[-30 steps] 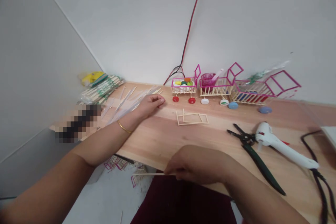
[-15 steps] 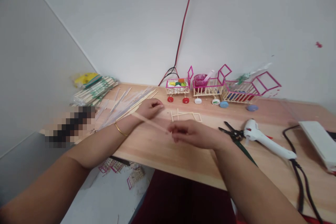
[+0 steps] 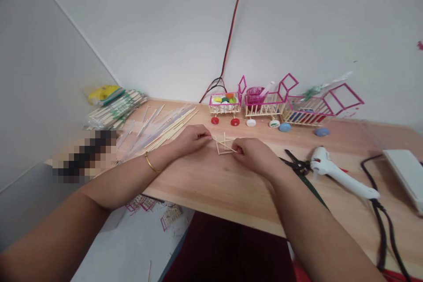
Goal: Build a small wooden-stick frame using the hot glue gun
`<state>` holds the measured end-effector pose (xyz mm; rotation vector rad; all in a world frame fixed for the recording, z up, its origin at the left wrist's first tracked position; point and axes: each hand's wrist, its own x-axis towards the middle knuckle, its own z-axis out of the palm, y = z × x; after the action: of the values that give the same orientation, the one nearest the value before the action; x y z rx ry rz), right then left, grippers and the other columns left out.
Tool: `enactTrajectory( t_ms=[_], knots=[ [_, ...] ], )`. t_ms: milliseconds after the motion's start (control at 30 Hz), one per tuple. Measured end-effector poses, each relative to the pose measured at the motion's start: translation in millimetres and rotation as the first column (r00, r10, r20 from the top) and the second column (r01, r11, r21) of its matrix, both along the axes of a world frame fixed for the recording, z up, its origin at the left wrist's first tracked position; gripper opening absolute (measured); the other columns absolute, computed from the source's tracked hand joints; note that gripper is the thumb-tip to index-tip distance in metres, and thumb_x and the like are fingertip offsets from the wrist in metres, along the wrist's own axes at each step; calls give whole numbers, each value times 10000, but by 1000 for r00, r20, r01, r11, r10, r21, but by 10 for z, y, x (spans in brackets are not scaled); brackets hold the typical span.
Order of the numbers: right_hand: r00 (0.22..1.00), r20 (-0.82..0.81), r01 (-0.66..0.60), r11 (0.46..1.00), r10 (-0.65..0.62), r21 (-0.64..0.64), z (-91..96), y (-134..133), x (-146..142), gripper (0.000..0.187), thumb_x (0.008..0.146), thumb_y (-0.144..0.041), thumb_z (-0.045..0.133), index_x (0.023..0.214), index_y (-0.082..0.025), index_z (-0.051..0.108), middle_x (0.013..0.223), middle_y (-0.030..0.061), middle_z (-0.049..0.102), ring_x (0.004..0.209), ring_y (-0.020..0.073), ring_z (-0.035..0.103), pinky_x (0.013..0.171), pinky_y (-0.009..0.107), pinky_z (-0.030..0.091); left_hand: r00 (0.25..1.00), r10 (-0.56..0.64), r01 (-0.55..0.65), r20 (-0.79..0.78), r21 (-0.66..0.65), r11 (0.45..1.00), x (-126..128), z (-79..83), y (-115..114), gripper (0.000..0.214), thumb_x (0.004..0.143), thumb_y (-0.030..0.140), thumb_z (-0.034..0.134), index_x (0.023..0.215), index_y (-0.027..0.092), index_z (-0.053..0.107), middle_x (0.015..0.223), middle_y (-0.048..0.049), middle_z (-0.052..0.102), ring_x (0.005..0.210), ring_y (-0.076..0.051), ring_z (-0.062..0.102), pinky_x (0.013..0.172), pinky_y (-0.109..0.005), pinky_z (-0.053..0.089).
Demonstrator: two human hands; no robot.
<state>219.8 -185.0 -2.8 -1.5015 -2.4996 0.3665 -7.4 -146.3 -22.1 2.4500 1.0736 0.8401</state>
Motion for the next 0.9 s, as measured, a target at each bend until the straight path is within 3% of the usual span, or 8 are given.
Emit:
enactTrajectory(
  t_ms=[167,267,333,400,500,667,800,900],
  knots=[
    [999,8,44,998,-44,53,-53,10,-28,88,723,-214,481,665,-194,544,663,24,602,564,126,467,500,231,262,996,87,-89,-23,-94,992,93,55,-117,208,791,294,518,718,141,638,670,-21,612,611,-104,501,566,-212,343],
    [997,-26,71,993,-69,92,-37,15,-27,93,741,-232,472,695,-193,543,669,28,600,568,130,474,502,229,266,991,131,-136,-36,-246,960,139,118,-153,227,751,302,548,623,127,616,565,-9,569,528,-87,464,496,-204,302],
    [995,-58,85,988,-78,130,-22,21,-24,96,752,-240,467,699,-192,531,661,24,591,564,130,473,508,229,277,988,156,-137,8,-440,888,184,151,-149,267,749,334,549,603,117,602,485,2,517,447,-71,420,445,-199,274],
    [994,-82,84,983,-72,163,-17,32,-18,97,754,-241,472,681,-193,514,643,18,577,561,129,468,518,231,289,967,219,-81,132,-656,750,253,161,-126,276,777,344,524,653,109,598,463,10,496,381,-51,372,401,-191,247],
    [994,-96,76,979,-59,187,-36,55,-9,101,752,-239,486,664,-195,503,624,11,564,555,132,467,518,235,297,880,323,98,347,-799,593,381,115,-74,116,769,210,547,726,104,569,546,1,544,363,-21,364,372,-163,233],
    [985,-163,98,965,-59,241,-33,68,-11,104,760,-258,523,678,-195,535,620,13,574,545,135,477,508,245,309,765,354,236,538,-746,623,465,-26,-25,101,724,117,583,747,138,487,464,60,471,369,-38,435,388,-139,336],
    [920,-382,200,942,-85,272,27,49,-30,109,794,-302,531,756,-205,561,647,12,591,574,138,526,529,247,366,810,266,221,522,-693,687,385,-52,-25,118,733,154,581,781,145,473,490,53,505,394,-61,498,426,-165,419],
    [816,-567,261,946,-109,194,39,54,-32,142,823,-339,508,791,-208,553,658,13,610,604,146,578,570,258,426,821,223,231,525,-663,712,336,-28,-26,143,731,178,592,785,148,463,521,58,498,404,-61,508,416,-158,417]
  ],
)
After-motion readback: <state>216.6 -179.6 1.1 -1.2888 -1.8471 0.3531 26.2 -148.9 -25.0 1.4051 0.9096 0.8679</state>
